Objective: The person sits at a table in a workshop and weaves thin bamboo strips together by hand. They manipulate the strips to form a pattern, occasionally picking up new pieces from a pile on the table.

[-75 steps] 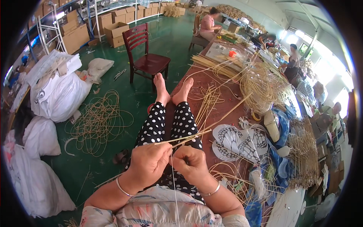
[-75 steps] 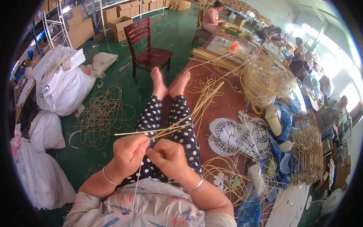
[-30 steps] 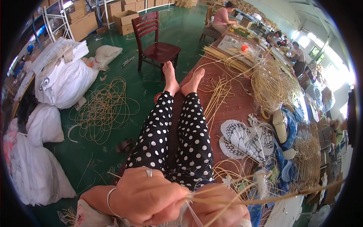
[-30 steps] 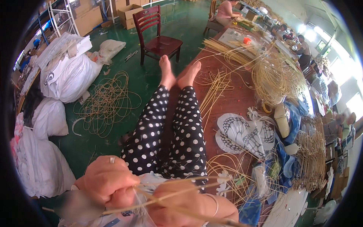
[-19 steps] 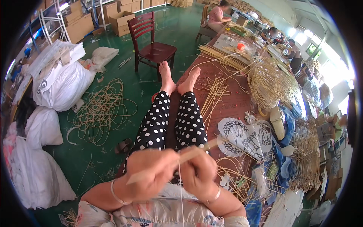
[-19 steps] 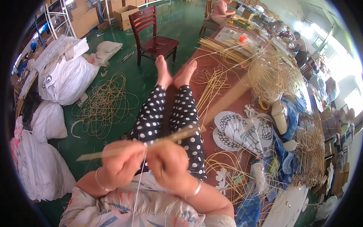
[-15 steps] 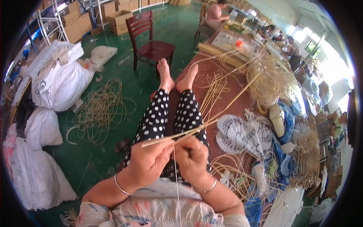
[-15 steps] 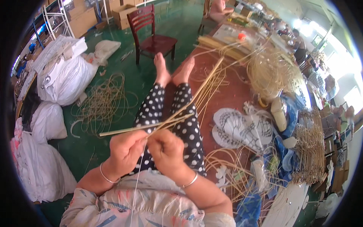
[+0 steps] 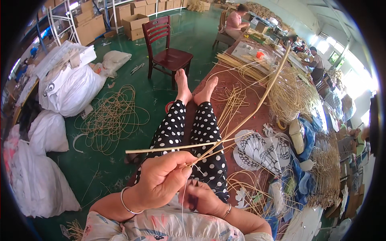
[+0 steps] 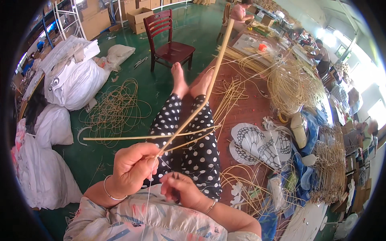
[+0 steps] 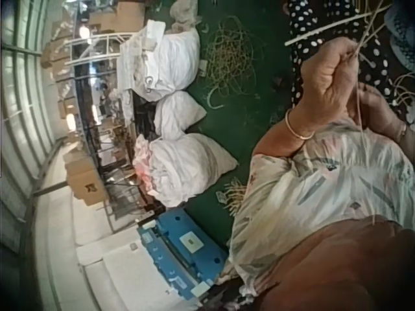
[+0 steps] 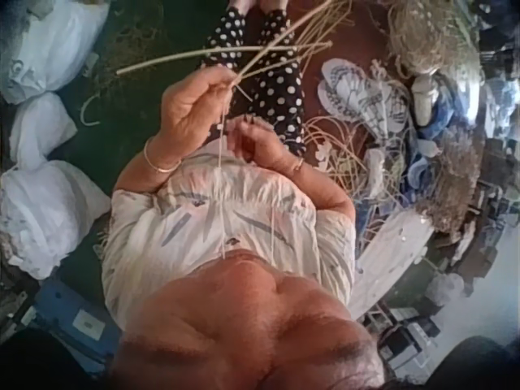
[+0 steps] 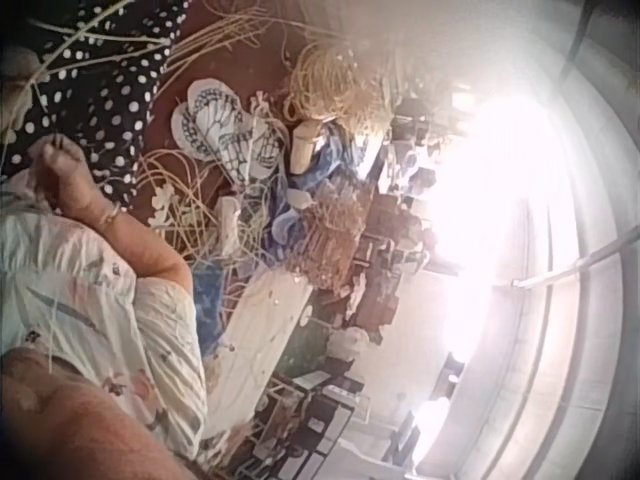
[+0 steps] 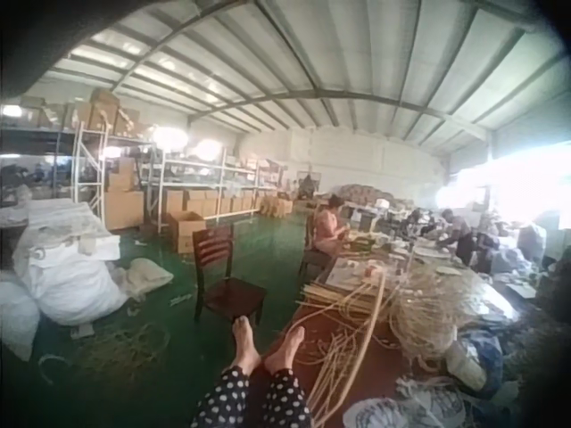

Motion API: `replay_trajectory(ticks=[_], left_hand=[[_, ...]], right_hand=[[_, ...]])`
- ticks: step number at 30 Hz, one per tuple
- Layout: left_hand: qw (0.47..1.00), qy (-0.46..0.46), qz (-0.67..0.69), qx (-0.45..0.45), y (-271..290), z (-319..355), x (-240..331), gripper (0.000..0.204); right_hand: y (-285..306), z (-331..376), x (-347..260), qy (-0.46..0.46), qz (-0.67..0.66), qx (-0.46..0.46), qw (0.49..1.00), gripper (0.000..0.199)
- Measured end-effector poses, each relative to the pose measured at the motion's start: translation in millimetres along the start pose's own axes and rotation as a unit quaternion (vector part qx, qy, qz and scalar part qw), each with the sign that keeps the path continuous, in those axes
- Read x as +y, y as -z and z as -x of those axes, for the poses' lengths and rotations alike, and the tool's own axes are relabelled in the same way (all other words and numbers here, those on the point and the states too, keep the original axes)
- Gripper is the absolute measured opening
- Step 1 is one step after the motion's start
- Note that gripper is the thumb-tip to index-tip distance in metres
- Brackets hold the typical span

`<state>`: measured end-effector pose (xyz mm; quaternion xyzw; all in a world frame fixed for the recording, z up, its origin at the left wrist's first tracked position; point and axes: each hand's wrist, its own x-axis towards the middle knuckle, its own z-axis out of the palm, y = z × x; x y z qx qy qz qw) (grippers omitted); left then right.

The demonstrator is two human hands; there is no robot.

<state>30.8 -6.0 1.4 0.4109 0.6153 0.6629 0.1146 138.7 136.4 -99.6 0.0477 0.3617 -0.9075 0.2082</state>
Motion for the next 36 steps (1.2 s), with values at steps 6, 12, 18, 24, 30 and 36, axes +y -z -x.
replay_trajectory(ticks=[6, 12, 18, 24, 30, 36], left_hand=[[1.000, 0.006, 0.025, -0.016, -4, 1, -1, 0.019], [0.999, 0.020, 0.015, -0.026, -10, -2, 2, 0.020], [1.000, 0.004, -0.007, -0.008, -13, -3, -6, 0.017], [0.996, -0.047, -0.076, 0.023, -19, -4, -13, 0.019], [0.996, -0.004, -0.086, 0.010, -10, -2, -12, 0.016], [0.997, 0.033, -0.042, -0.055, -6, -3, -19, 0.016]], right_hand=[[-21, 4, -47, 0.417, 0.506, 0.188, 0.731, 0.032], [-40, -2, -69, 0.567, 0.622, 0.192, 0.505, 0.040], [-41, -15, -69, 0.588, 0.620, 0.201, 0.479, 0.034], [-37, -18, -70, 0.562, 0.620, 0.201, 0.510, 0.027], [-24, -14, -72, 0.549, 0.185, 0.220, 0.785, 0.035], [-28, 3, -81, 0.503, 0.086, 0.206, 0.835, 0.016]])
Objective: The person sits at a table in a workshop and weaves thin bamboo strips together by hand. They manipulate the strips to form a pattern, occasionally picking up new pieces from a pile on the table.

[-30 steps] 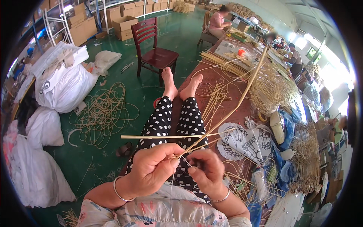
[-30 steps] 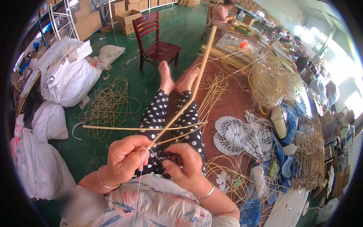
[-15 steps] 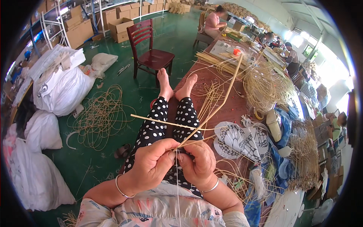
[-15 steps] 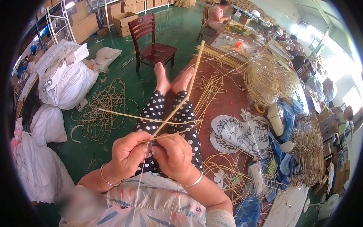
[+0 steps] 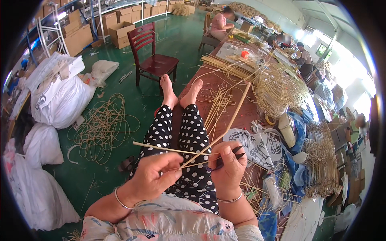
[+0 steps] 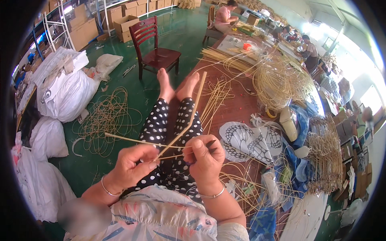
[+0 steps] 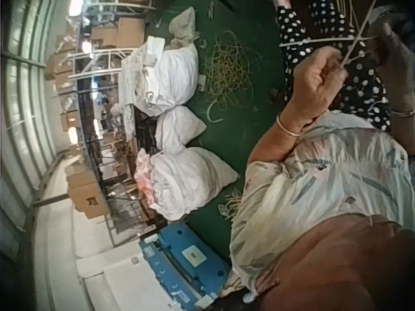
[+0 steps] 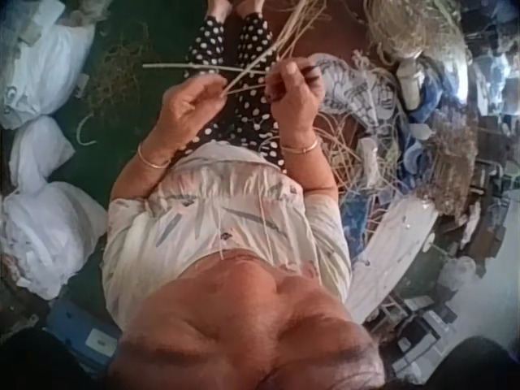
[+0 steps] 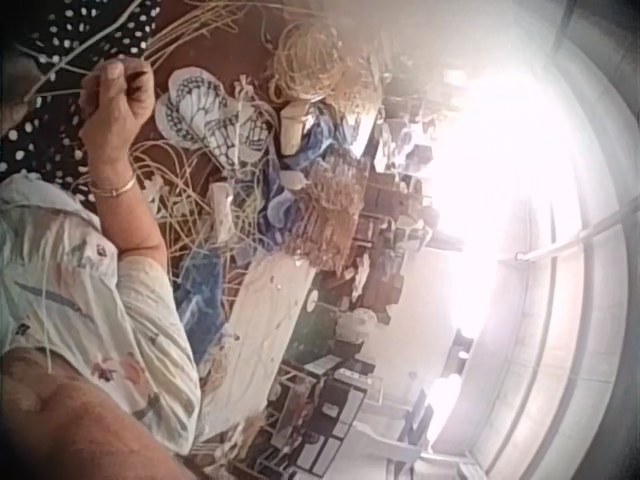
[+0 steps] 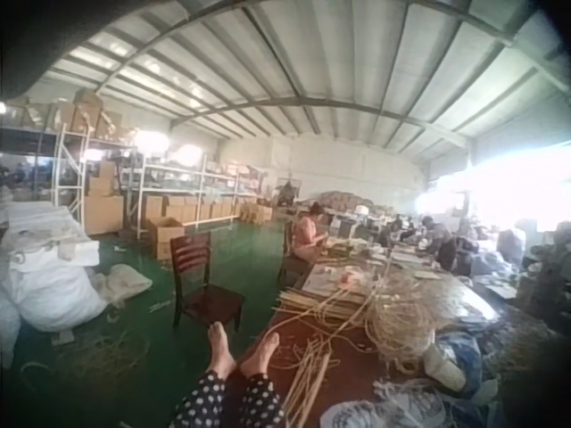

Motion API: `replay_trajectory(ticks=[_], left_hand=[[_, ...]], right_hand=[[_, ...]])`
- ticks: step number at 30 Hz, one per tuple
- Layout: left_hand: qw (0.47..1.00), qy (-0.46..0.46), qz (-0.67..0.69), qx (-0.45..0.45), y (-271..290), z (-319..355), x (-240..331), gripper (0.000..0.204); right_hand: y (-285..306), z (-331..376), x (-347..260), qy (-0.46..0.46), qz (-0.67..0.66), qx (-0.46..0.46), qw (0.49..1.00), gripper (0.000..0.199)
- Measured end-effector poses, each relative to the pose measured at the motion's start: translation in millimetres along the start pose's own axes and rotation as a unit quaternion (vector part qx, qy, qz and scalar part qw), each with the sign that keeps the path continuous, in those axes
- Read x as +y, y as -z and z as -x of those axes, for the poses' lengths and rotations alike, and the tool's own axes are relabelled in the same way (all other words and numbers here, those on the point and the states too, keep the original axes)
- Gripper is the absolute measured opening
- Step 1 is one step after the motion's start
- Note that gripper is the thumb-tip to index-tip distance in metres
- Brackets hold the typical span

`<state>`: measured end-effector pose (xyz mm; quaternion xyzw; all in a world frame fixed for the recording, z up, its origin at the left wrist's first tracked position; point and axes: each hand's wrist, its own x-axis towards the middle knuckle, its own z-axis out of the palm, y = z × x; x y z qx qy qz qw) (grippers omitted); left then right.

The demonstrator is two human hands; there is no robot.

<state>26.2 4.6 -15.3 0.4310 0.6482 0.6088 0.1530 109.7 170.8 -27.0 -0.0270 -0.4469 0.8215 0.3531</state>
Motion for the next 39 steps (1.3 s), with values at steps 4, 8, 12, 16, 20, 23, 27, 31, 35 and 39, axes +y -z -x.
replay_trajectory(ticks=[4, 8, 12, 16, 20, 23, 27, 31, 35, 39], left_hand=[[0.998, -0.006, 0.068, -0.013, 1, -14, 9, 0.017], [0.998, -0.016, 0.057, -0.036, 1, -18, 21, 0.015], [0.979, -0.140, -0.089, -0.118, 7, -15, 37, 0.016], [0.957, -0.224, -0.045, -0.180, -8, 7, 41, 0.014], [0.943, -0.156, 0.015, -0.293, -5, 7, 49, 0.014], [0.947, -0.208, -0.011, -0.246, -6, 7, 56, 0.016], [0.951, -0.262, -0.079, -0.141, -4, -10, 34, 0.015], [0.961, -0.249, -0.121, -0.008, -1, -13, 27, 0.014], [0.957, -0.259, -0.130, 0.013, 2, -14, 33, 0.014], [0.955, -0.263, -0.133, 0.047, 5, -11, 33, 0.015]], right_hand=[[-4, 9, -2, 0.013, 0.039, -0.014, 0.999, 0.015], [-1, 9, -7, 0.011, 0.023, -0.063, 0.998, 0.020], [10, -10, -21, -0.051, -0.048, -0.157, 0.985, 0.029], [-32, -6, -44, -0.035, -0.124, -0.481, 0.867, 0.020], [-40, 2, -42, -0.005, -0.188, -0.618, 0.763, 0.017], [-38, -24, -42, 0.012, -0.183, -0.697, 0.693, 0.013], [-11, -29, -29, -0.067, 0.040, -0.411, 0.908, 0.013], [2, -8, 10, -0.271, -0.095, -0.298, 0.910, 0.008], [4, 3, 24, -0.331, -0.131, -0.260, 0.898, 0.010], [9, -3, 22, -0.268, -0.077, -0.131, 0.951, 0.008]])
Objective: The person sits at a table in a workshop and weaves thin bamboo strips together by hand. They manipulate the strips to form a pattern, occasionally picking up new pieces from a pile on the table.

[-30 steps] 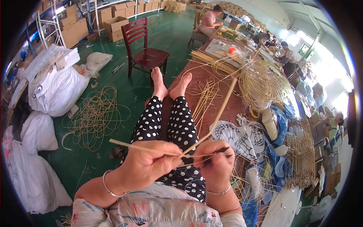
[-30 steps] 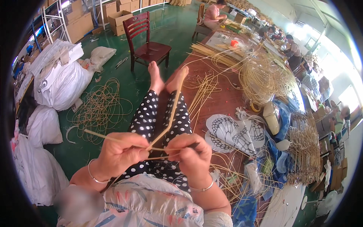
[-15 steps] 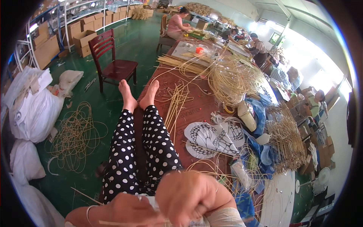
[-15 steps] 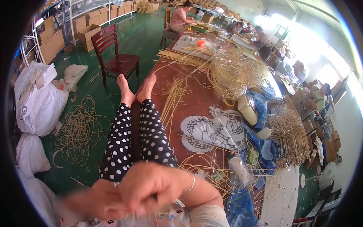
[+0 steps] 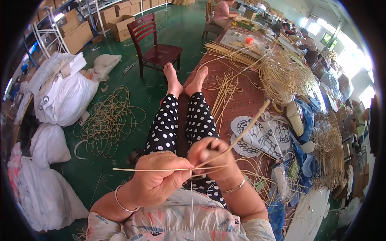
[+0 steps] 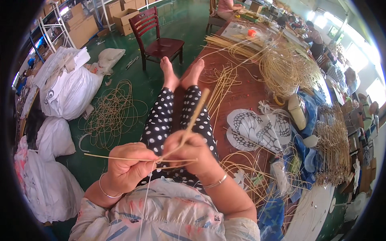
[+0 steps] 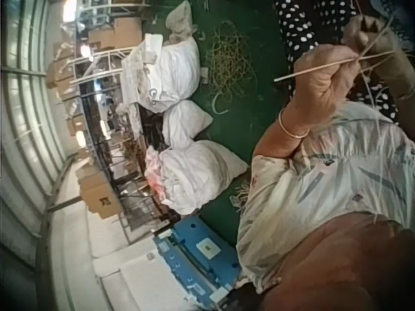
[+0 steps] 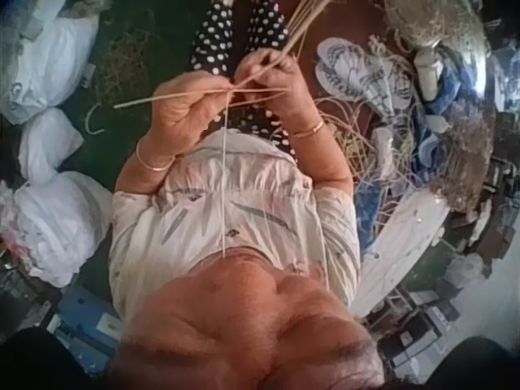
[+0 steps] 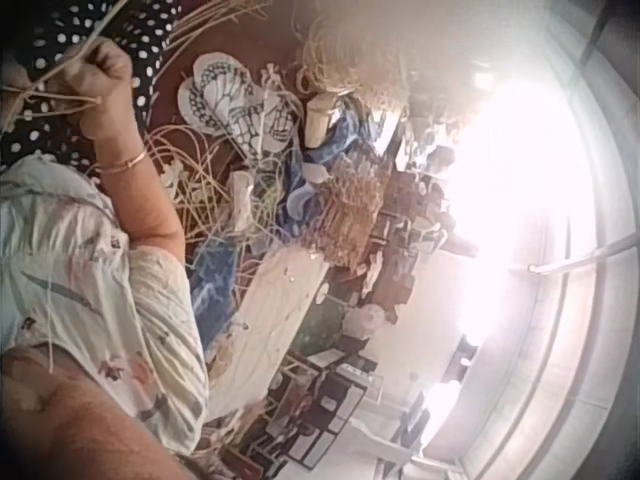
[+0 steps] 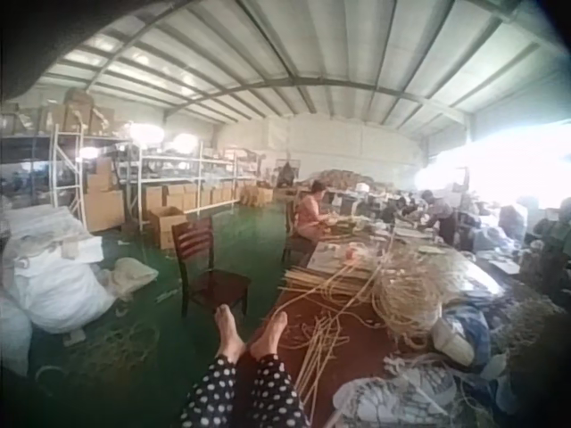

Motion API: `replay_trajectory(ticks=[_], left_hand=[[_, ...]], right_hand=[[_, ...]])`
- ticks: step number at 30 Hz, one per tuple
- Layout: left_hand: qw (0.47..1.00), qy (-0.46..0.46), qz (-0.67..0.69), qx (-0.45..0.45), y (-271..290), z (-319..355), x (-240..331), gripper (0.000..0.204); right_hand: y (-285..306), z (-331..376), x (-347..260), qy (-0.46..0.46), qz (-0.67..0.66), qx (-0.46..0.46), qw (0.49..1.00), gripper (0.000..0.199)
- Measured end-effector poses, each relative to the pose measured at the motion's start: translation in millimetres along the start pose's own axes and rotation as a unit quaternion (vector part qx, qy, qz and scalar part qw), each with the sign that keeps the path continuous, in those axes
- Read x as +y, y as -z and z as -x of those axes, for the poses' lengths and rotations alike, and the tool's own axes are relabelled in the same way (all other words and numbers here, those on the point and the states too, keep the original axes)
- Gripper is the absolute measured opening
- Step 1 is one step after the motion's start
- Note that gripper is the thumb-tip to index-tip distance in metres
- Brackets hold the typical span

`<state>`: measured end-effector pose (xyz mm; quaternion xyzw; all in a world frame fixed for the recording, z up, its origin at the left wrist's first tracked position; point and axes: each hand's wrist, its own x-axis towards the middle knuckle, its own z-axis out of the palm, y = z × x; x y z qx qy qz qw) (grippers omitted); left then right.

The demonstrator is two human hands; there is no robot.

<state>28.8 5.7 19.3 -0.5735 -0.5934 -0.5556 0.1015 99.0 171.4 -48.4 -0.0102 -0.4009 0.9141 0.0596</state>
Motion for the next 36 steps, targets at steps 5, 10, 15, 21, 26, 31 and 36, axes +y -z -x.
replay_trajectory(ticks=[5, 10, 15, 21, 26, 31, 36], left_hand=[[0.999, -0.010, -0.027, 0.021, 1, 3, -3, 0.019], [0.998, -0.026, -0.056, 0.021, -4, 2, 0, 0.021], [0.997, -0.029, -0.075, 0.011, -5, 6, 2, 0.023], [0.997, 0.018, -0.053, -0.052, -2, 10, 6, 0.020], [0.982, 0.116, 0.137, -0.056, -2, 15, 3, 0.009], [0.888, 0.276, 0.347, -0.120, -1, 22, 1, 0.012], [0.863, 0.303, 0.381, -0.134, -6, 25, -4, 0.010]], right_hand=[[-8, 34, -13, 0.311, 0.378, 0.069, 0.869, 0.008], [-52, 34, -7, 0.246, 0.406, -0.003, 0.880, 0.010], [-51, 38, -4, 0.278, 0.373, -0.001, 0.885, 0.011], [-64, 43, -24, 0.233, 0.412, -0.063, 0.879, 0.026], [-9, 35, -62, 0.253, 0.256, -0.348, 0.866, 0.039], [-14, 33, -45, 0.198, 0.212, -0.036, 0.956, 0.024], [-23, 11, -28, 0.221, 0.298, -0.167, 0.913, 0.011]])
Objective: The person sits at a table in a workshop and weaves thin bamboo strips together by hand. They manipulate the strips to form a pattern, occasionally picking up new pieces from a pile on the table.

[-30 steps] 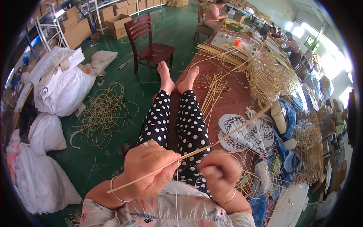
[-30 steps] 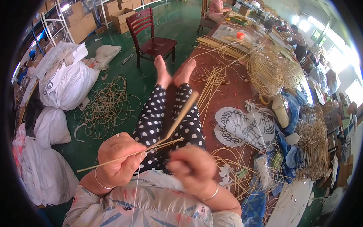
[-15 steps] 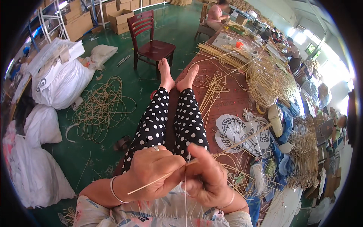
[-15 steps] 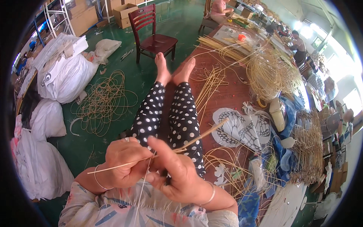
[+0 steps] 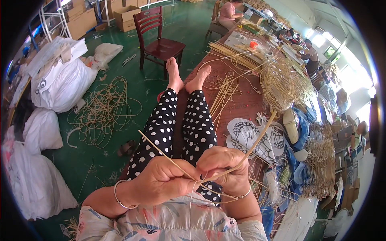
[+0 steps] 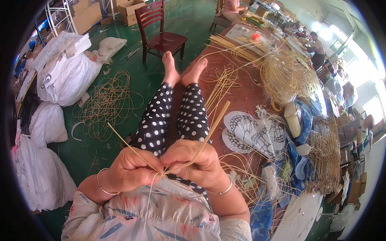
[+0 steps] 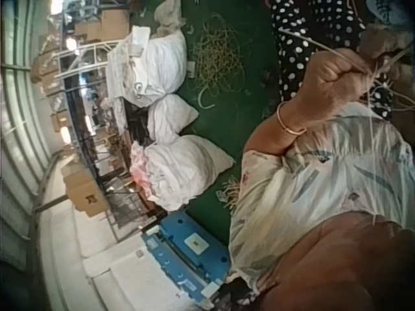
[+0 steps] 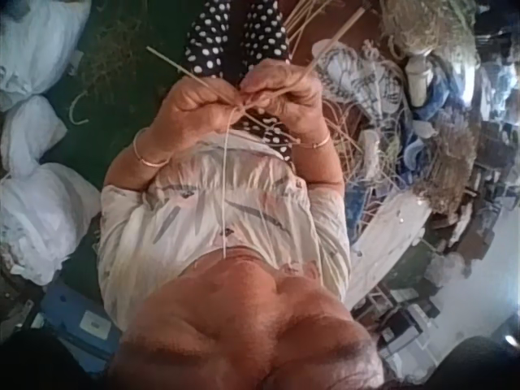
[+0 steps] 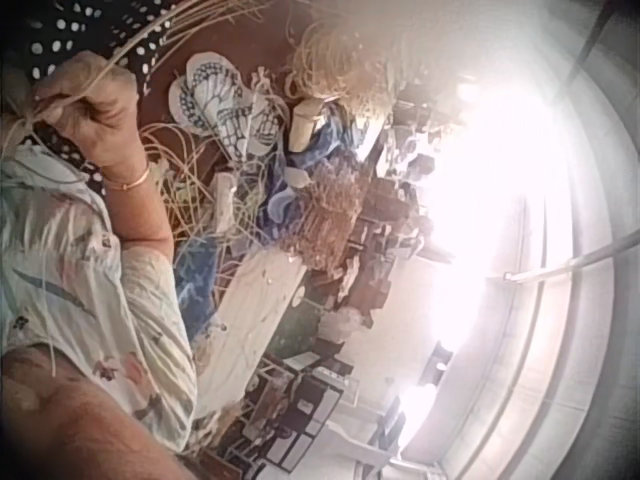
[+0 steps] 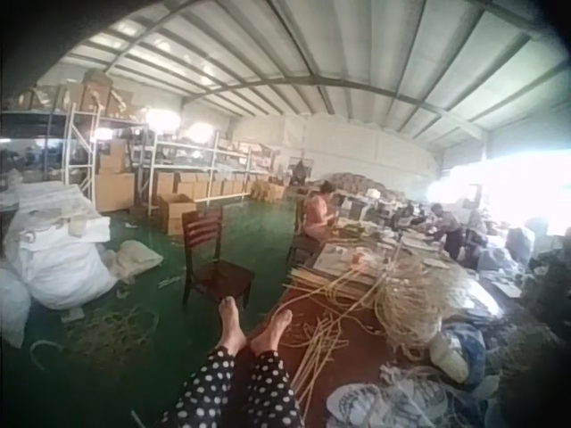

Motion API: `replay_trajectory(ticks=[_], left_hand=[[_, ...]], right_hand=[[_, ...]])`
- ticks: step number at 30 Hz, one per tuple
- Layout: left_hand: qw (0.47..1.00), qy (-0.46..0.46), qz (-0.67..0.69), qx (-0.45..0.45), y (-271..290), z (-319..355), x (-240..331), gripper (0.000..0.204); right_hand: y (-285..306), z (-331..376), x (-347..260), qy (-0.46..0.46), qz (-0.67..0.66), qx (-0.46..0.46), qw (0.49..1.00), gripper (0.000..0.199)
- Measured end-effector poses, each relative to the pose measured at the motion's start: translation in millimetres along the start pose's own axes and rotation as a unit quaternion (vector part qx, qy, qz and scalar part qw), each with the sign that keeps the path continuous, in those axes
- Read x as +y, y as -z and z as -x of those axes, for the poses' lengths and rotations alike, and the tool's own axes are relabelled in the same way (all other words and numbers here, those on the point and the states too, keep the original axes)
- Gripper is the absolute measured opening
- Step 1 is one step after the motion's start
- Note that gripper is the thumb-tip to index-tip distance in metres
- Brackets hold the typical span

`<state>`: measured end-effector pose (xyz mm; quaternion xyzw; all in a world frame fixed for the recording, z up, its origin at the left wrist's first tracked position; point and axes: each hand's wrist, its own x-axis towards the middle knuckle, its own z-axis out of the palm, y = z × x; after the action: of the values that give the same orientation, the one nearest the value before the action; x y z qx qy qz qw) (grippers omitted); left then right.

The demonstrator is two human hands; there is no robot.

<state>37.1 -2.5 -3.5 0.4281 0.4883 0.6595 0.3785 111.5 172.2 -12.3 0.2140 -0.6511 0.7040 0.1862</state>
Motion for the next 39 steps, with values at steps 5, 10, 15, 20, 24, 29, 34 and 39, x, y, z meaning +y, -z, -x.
replay_trajectory(ticks=[5, 10, 15, 20, 24, 29, 34, 39], left_hand=[[0.999, -0.019, -0.029, 0.019, -2, 1, -3, 0.008], [0.970, -0.132, -0.196, 0.060, -5, -1, 3, 0.008], [0.882, -0.252, -0.372, 0.141, 0, -4, 13, 0.010], [0.827, -0.282, -0.456, 0.166, 11, -14, -2, 0.013], [0.823, -0.288, -0.467, 0.150, 6, -25, 6, 0.015], [0.828, -0.354, -0.417, 0.123, -16, -9, 35, 0.024], [0.820, -0.394, -0.404, 0.094, -21, -2, 47, 0.022], [0.802, -0.386, -0.439, 0.125, -20, 1, 39, 0.025]], right_hand=[[-1, 5, 14, -0.039, 0.016, -0.019, 0.999, 0.012], [-6, 15, 27, -0.237, -0.243, -0.002, 0.941, 0.010], [8, 15, 33, -0.160, -0.186, 0.172, 0.954, 0.010], [-14, 12, -1, 0.052, 0.167, 0.071, 0.982, 0.014], [-35, 6, -24, -0.074, -0.079, 0.049, 0.993, 0.032], [-29, 14, -47, -0.056, -0.265, -0.087, 0.959, 0.038], [-29, 10, -63, 0.073, 0.113, -0.064, 0.989, 0.022], [-35, 9, -57, 0.128, 0.336, -0.004, 0.933, 0.006]])
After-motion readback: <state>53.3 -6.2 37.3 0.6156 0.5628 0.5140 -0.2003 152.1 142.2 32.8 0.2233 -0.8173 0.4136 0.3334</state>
